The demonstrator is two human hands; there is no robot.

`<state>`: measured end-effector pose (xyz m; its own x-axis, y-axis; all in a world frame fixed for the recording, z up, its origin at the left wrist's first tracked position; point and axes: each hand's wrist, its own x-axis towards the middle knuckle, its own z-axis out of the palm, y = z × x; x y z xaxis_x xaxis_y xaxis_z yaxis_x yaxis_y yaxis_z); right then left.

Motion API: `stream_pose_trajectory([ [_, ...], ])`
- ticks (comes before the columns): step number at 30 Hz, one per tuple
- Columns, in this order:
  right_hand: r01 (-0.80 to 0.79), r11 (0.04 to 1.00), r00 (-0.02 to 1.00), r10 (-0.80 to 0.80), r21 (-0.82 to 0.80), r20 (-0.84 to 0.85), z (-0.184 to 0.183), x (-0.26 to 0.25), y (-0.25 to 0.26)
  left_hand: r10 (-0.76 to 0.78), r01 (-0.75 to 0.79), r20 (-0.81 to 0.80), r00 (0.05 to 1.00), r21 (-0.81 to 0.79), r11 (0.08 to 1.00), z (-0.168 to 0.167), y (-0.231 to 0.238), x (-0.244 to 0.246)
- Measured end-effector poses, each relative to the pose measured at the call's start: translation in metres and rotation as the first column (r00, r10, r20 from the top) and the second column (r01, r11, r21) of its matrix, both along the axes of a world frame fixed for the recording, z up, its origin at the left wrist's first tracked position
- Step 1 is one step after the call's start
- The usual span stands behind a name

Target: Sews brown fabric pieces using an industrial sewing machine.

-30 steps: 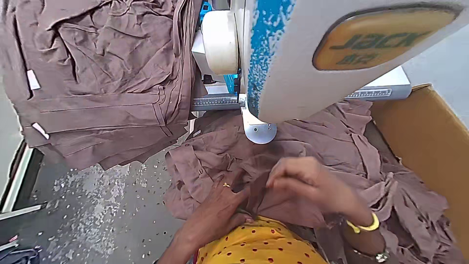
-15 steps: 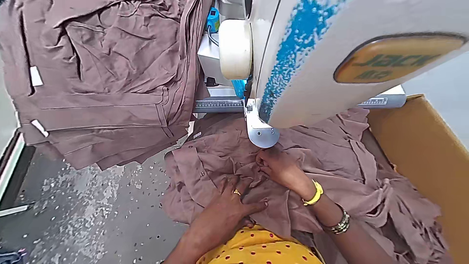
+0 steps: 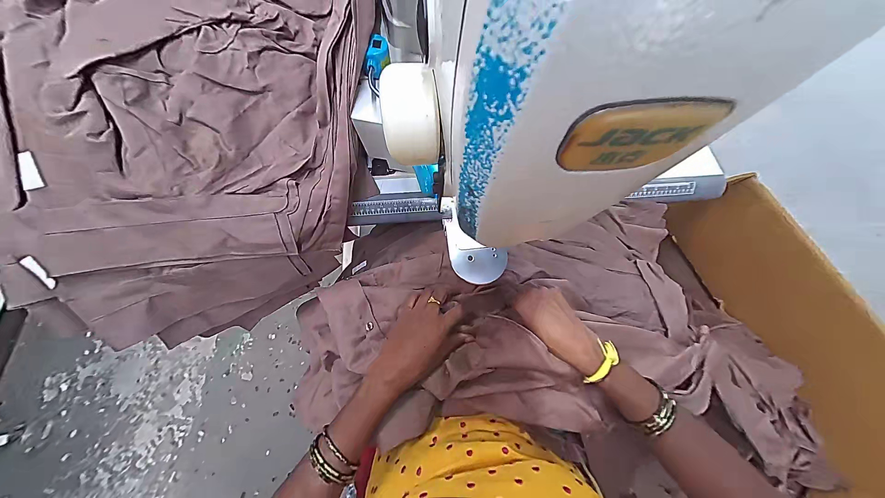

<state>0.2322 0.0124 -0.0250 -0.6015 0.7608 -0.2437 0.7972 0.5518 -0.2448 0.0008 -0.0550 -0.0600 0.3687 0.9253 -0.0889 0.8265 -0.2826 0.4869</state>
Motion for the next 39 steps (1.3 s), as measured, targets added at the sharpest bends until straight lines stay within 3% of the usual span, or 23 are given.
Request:
stream_pose_trajectory([
  [3,0.117,0.993,0.916,-0.115,-0.017,-0.384,-0.004,0.021,0.027,0.130,-0.137,0.101,0.986,0.068,0.988,-0.004,-0.001,0.000],
  [6,0.242,0.970,0.675,-0.194,-0.035,-0.712,0.027,0.023,0.050,0.424,-0.424,0.347,0.837,-0.081,0.902,0.009,0.005,-0.025],
  [9,0.237,0.963,0.483,-0.230,-0.127,-0.845,0.060,0.012,0.062,0.595,-0.642,0.552,0.584,-0.135,0.755,0.019,0.014,-0.084],
  [13,0.200,0.979,0.476,-0.133,-0.041,-0.869,0.069,0.002,0.067,0.734,-0.863,0.485,0.476,0.095,0.497,0.030,-0.005,-0.164],
  [17,0.165,0.985,0.469,-0.042,0.041,-0.882,0.066,-0.015,0.063,0.711,-0.848,0.500,0.495,0.097,0.521,0.031,-0.024,-0.169],
  [20,0.209,0.975,0.450,-0.028,0.076,-0.892,0.067,-0.027,0.058,0.556,-0.875,0.694,0.457,0.241,0.419,0.026,-0.017,-0.141],
  [22,0.260,0.914,0.500,0.149,0.312,-0.853,0.062,-0.030,0.056,0.370,-0.791,0.700,0.610,0.512,0.336,0.021,-0.018,-0.117],
  [23,0.262,0.835,0.570,0.271,0.484,-0.776,0.058,-0.030,0.055,0.324,-0.709,0.631,0.705,0.622,0.333,0.021,-0.021,-0.101],
  [24,0.223,0.740,0.640,0.380,0.635,-0.668,0.055,-0.029,0.054,0.271,-0.611,0.547,0.792,0.703,0.363,0.020,-0.023,-0.082],
  [27,0.036,0.514,0.747,0.556,0.857,-0.365,0.053,-0.035,0.053,0.067,-0.189,0.189,0.980,0.759,0.622,0.001,-0.011,-0.035],
  [28,-0.006,0.483,0.774,0.556,0.875,-0.302,0.057,-0.041,0.055,0.040,-0.105,0.110,0.993,0.700,0.706,-0.010,0.005,-0.033],
  [30,-0.021,0.522,0.811,0.508,0.853,-0.290,0.066,-0.051,0.054,0.064,-0.137,0.190,0.980,0.402,0.905,-0.029,0.038,-0.042],
  [31,0.009,0.579,0.810,0.475,0.815,-0.346,0.069,-0.052,0.054,0.121,-0.189,0.272,0.955,0.239,0.953,-0.032,0.053,-0.049],
  [32,0.054,0.666,0.793,0.424,0.744,-0.437,0.072,-0.047,0.054,0.159,-0.227,0.320,0.934,0.189,0.955,-0.032,0.062,-0.057],
  [34,0.165,0.837,0.708,0.268,0.523,-0.653,0.079,-0.017,0.056,0.134,-0.244,0.366,0.921,0.275,0.930,-0.028,0.064,-0.060],
  [35,0.252,0.874,0.668,0.155,0.416,-0.728,0.080,0.005,0.056,0.114,-0.244,0.383,0.917,0.311,0.919,-0.024,0.055,-0.058],
  [37,0.468,0.857,0.610,-0.137,0.215,-0.780,0.077,0.053,0.053,0.072,-0.228,0.403,0.913,0.354,0.907,-0.017,0.033,-0.053],
  [39,0.608,0.794,0.568,-0.453,-0.021,-0.687,0.063,0.096,0.046,0.008,-0.168,0.390,0.921,0.379,0.910,-0.015,0.016,-0.043],
])
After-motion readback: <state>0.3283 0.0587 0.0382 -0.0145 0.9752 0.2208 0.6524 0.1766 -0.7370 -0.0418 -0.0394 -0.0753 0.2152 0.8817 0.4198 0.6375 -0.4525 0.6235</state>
